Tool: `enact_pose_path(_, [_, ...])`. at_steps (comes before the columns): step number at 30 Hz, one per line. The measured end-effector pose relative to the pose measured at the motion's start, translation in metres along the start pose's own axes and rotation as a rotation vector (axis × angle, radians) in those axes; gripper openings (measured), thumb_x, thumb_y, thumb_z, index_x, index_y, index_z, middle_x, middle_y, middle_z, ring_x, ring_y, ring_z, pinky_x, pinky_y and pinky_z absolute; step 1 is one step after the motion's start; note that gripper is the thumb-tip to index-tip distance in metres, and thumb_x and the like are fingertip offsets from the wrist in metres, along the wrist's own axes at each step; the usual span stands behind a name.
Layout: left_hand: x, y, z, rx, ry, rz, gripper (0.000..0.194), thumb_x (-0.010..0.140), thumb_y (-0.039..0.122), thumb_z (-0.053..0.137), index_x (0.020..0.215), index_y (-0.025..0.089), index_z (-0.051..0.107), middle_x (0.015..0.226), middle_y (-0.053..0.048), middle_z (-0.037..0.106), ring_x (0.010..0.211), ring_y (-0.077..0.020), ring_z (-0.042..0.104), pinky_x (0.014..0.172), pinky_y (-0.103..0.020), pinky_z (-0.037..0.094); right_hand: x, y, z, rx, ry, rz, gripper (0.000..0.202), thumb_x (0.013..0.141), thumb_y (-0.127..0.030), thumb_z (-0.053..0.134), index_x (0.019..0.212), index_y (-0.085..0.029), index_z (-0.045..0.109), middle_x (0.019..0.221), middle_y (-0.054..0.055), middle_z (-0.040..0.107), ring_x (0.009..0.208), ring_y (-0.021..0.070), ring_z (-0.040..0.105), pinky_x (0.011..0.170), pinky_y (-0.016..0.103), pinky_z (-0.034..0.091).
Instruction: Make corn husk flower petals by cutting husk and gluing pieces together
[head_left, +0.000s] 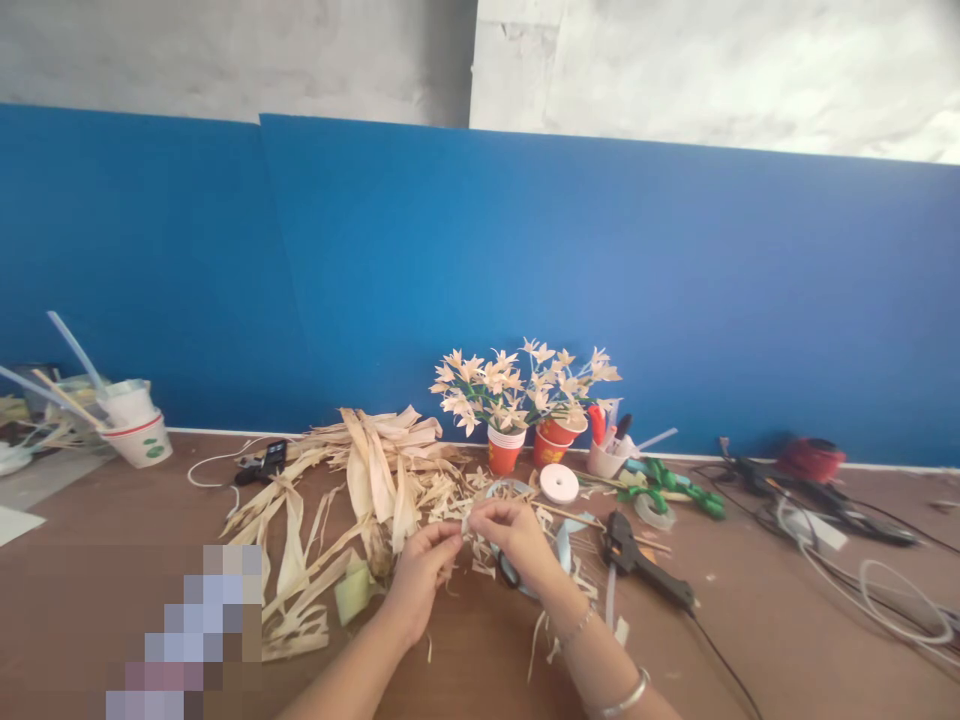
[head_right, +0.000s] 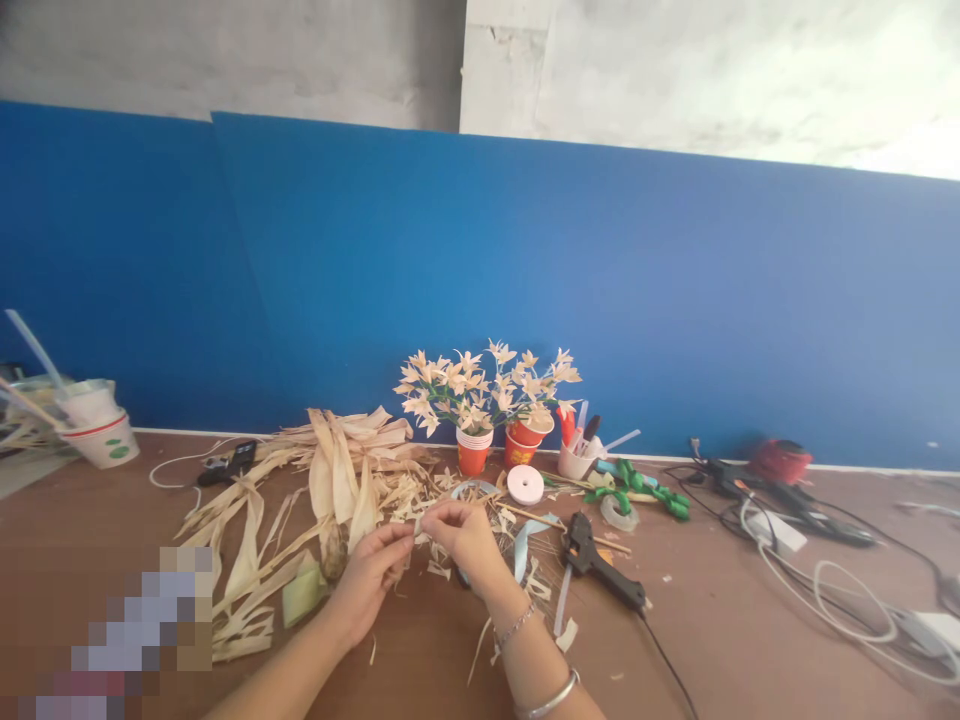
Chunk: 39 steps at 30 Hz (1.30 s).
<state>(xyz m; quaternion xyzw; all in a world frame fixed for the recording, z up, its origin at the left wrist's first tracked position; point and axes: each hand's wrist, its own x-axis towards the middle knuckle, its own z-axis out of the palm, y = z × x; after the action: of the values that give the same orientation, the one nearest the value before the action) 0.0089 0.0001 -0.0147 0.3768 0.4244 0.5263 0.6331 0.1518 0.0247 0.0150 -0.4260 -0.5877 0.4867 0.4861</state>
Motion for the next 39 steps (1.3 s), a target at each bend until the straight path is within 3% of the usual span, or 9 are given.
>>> enact_pose_path(7, [0.002,-0.002,-0.002,-0.187,0.002,-0.131,0.026,0.059,0.023,0.072,0.081,0.013,0.065,0.059,0.005,0.049,0.048,-0.0028,0.036,0.045,-0.016,0.021,-0.001,0.006,0.006,0.133,0.045,-0.018,0.016,0.064,-0.031,0.073,0.059,-0.016,0.068,0.071,0.003,0.065,0.069,0.0156,0.057,0.069,0.028,0.044])
enact_pose_path(15, [0.003,0.000,-0.002,-0.239,-0.039,-0.131,0.023,0.060,0.023,0.073,0.078,0.014,0.063,0.061,0.005,0.051,0.046,-0.0015,0.035,0.042,-0.016,0.018,-0.001,0.009,0.006,0.154,0.070,0.012,0.018,0.063,-0.033,0.073,0.059,-0.016,0.067,0.068,0.002,0.064,0.066,0.0146,0.055,0.067,0.027,0.043])
enact_pose_path(21, [0.001,0.001,-0.001,-0.118,-0.026,-0.064,0.021,0.061,0.026,0.071,0.075,0.014,0.062,0.054,0.007,0.044,0.046,-0.0036,0.031,0.044,-0.018,0.017,0.001,0.008,0.003,0.029,0.075,0.044,0.019,0.064,-0.032,0.069,0.058,-0.016,0.065,0.060,0.001,0.062,0.058,0.0134,0.053,0.060,0.026,0.041])
enact_pose_path(25, [-0.001,0.003,0.000,0.036,-0.004,0.014,0.018,0.065,0.029,0.067,0.073,0.014,0.062,0.053,0.007,0.043,0.046,-0.0051,0.029,0.045,-0.019,0.019,0.003,0.009,-0.001,-0.053,0.065,0.016,0.019,0.066,-0.031,0.068,0.057,-0.016,0.063,0.073,0.003,0.065,0.067,0.0157,0.057,0.064,0.026,0.042])
enact_pose_path(29, [-0.001,0.004,0.000,0.175,0.017,0.065,0.017,0.066,0.030,0.065,0.075,0.015,0.063,0.056,0.005,0.048,0.049,-0.0069,0.034,0.048,-0.020,0.025,0.004,0.011,-0.004,-0.107,0.061,-0.050,0.019,0.066,-0.029,0.068,0.054,-0.017,0.060,0.092,0.007,0.064,0.084,0.0194,0.058,0.072,0.028,0.042])
enact_pose_path(39, [0.006,-0.002,-0.002,0.351,0.011,0.246,0.014,0.069,0.029,0.062,0.073,0.015,0.065,0.066,-0.001,0.062,0.062,-0.0150,0.053,0.059,-0.024,0.039,0.005,0.014,-0.003,-0.147,0.080,-0.137,0.024,0.070,-0.026,0.063,0.052,-0.018,0.049,0.079,0.004,0.060,0.078,0.0183,0.057,0.073,0.030,0.041])
